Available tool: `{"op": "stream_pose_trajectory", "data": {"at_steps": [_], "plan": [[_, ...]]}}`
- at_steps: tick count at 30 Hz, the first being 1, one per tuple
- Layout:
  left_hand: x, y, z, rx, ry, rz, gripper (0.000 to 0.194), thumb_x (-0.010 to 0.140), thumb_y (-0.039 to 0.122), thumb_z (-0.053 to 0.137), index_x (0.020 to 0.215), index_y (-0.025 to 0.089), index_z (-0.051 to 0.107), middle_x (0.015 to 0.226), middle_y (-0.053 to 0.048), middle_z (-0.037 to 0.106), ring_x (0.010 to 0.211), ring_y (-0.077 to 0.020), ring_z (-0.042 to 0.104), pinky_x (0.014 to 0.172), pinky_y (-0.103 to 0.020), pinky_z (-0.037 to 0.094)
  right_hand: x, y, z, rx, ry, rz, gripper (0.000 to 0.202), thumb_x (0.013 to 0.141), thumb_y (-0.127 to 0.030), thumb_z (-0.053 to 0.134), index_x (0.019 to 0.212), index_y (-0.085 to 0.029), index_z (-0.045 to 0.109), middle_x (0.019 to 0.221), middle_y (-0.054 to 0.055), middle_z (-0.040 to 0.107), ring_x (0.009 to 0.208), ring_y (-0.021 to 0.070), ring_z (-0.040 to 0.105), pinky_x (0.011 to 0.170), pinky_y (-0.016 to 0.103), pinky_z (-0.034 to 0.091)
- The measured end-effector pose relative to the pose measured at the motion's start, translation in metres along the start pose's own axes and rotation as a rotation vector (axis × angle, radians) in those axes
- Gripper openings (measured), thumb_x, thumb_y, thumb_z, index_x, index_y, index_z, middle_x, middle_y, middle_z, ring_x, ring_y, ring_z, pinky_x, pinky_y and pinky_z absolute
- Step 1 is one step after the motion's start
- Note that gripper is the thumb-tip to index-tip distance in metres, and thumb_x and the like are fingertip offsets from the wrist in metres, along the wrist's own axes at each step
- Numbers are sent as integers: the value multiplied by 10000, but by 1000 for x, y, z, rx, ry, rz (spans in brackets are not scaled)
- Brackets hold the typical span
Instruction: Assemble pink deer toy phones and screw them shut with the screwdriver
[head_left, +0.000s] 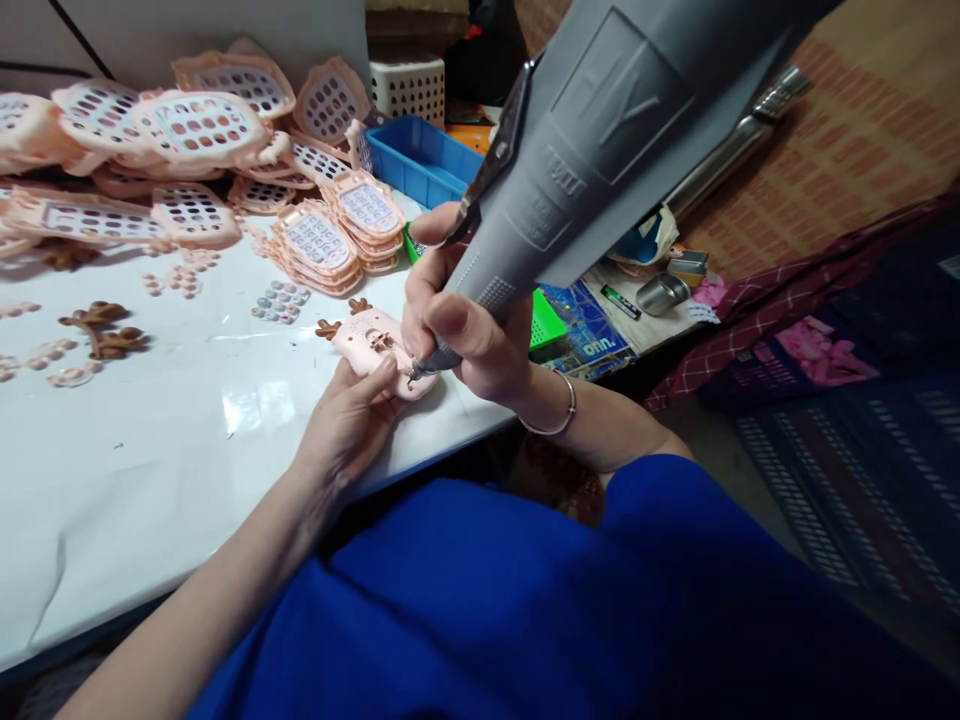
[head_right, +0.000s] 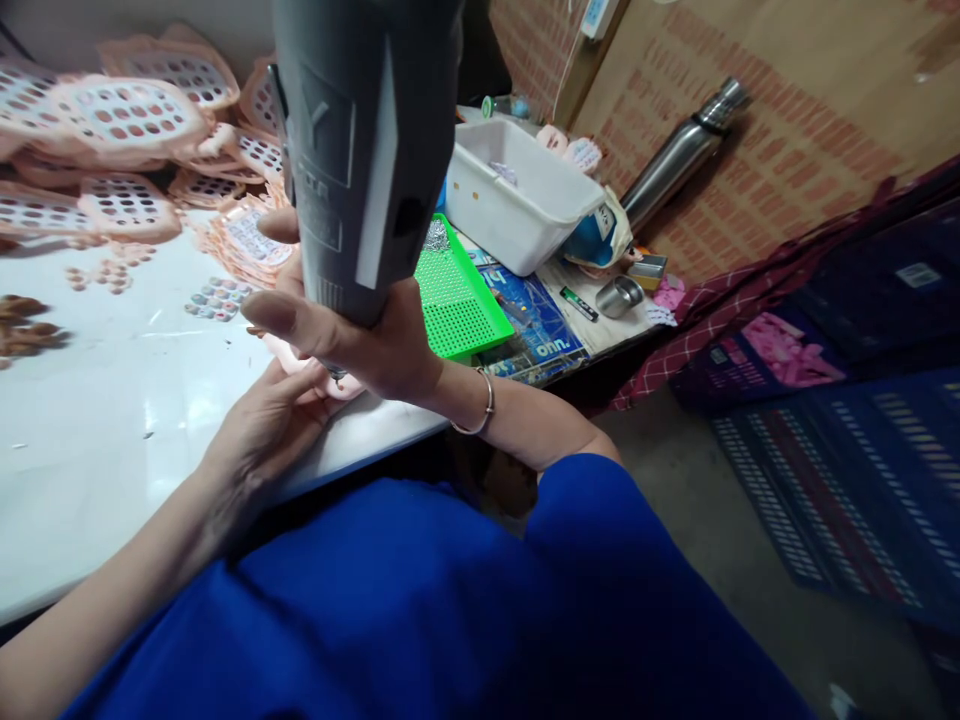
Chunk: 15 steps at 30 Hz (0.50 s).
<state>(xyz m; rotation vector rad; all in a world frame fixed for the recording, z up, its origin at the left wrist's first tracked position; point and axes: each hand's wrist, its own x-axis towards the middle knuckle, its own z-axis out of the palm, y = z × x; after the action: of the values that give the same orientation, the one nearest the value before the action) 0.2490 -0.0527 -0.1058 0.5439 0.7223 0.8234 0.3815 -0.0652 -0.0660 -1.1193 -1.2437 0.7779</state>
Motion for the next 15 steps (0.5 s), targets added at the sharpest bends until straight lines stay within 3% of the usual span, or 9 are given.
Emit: {"op": "stream_pose_trajectory", "data": {"at_steps": [4,9,11,13,15], "plan": [[-1,2,1,18,10,-27,272,738,105,815,983,171,714,940,-44,768,772,-155,699,729,-260,615,5,0,0,52,-17,-74,624,702,-821,707,1039,-300,650,674,-2,607,685,212,674,698,377,605],[-2,3,-1,103,-20,-33,427,621,102,856,1016,173,712,988,-45,778,852,-173,716,804,-286,618,15,7,2,40,72,-213,715,776,-881,557,1185,-295,556,815,0,628,591,148,596,615,307,582],[-2,3,0,124,-18,-36,470,583,100,871,1017,176,707,985,-43,781,868,-173,720,800,-278,616,20,11,4,-36,95,-219,850,765,-956,437,1285,-286,501,802,0,604,570,138,573,576,290,555],[-2,3,1,124,-14,-36,498,554,93,883,1010,179,704,974,-35,783,855,-167,722,786,-270,617,21,15,6,-115,42,-232,957,744,-1003,343,1336,-264,480,785,5,587,578,143,581,576,289,550],[-2,3,2,117,-8,-28,504,538,91,893,996,181,703,965,-28,784,833,-158,721,780,-265,618,18,17,5,-185,-4,-225,928,787,-988,283,1302,-257,528,812,27,599,625,158,612,598,294,559]]}}
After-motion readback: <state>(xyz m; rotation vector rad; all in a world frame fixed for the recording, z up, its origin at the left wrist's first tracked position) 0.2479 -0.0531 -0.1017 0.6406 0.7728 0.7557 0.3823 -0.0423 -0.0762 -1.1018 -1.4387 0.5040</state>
